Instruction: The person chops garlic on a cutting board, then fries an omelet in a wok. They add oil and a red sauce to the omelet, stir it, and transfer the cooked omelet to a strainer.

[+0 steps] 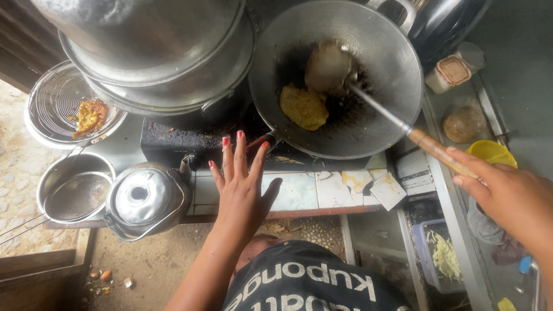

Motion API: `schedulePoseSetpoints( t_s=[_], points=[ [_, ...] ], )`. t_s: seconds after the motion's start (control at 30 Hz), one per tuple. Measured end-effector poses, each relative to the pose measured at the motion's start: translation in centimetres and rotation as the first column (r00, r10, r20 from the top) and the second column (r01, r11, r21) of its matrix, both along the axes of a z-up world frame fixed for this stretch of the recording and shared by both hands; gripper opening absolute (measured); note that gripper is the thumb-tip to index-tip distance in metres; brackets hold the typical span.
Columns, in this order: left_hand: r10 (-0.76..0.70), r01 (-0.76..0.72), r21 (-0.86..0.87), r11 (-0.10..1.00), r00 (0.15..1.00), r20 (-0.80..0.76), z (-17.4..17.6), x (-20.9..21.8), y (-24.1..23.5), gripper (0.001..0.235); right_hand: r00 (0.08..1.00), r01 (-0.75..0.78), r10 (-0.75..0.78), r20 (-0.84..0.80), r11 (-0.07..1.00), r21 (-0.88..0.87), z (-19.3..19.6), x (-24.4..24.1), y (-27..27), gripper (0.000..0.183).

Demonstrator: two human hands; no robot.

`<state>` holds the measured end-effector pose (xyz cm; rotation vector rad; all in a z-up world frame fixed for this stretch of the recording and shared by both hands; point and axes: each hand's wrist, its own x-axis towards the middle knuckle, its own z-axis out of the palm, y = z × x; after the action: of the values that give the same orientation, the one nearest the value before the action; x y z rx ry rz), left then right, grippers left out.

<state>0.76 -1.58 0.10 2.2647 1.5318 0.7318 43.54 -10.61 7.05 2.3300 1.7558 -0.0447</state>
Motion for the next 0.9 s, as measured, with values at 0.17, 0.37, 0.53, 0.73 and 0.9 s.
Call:
schedulePoseSetpoints(
  t_s=[0.17, 0.37, 0.53, 0.73, 0.9],
  points=[
    [0.003, -0.003, 0.014, 1.0, 1.0, -0.008, -0.2, 0.0, 0.0, 0.075, 0.994, 0.107, -0.097, 0.052, 0.963, -0.246, -0.2, -0.5, 0.9, 0.063],
    [-0.003, 0.003, 0.008, 1.0, 1.0, -0.014, -0.2, 0.1, 0.0, 0.075, 0.964, 0.214, -0.173, 0.2, 0.955, -0.206, 0.0, -2.7, 4.7, 0.057],
    [0.002, -0.002, 0.003, 1.0, 1.0, -0.011, -0.2, -0.1, 0.1, 0.075, 0.981, 0.171, -0.167, 0.101, 0.985, -0.032, 0.4, -1.0, 7.3, 0.056],
    [-0.013, 0.013, 0.012, 1.0, 1.0, -0.002, -0.5, 0.1, -0.1, 0.076, 0.598, 0.395, -0.502, -0.625, 0.863, -0.315, -1.5, 1.0, 8.0, 0.058],
    [-0.019, 0.019, -0.013, 1.0, 0.999, -0.031, -0.4, 0.2, 0.3, 0.078, 0.573, 0.369, -0.594, -0.565, 0.802, -0.469, -2.9, 0.0, 7.6, 0.051]
  ],
)
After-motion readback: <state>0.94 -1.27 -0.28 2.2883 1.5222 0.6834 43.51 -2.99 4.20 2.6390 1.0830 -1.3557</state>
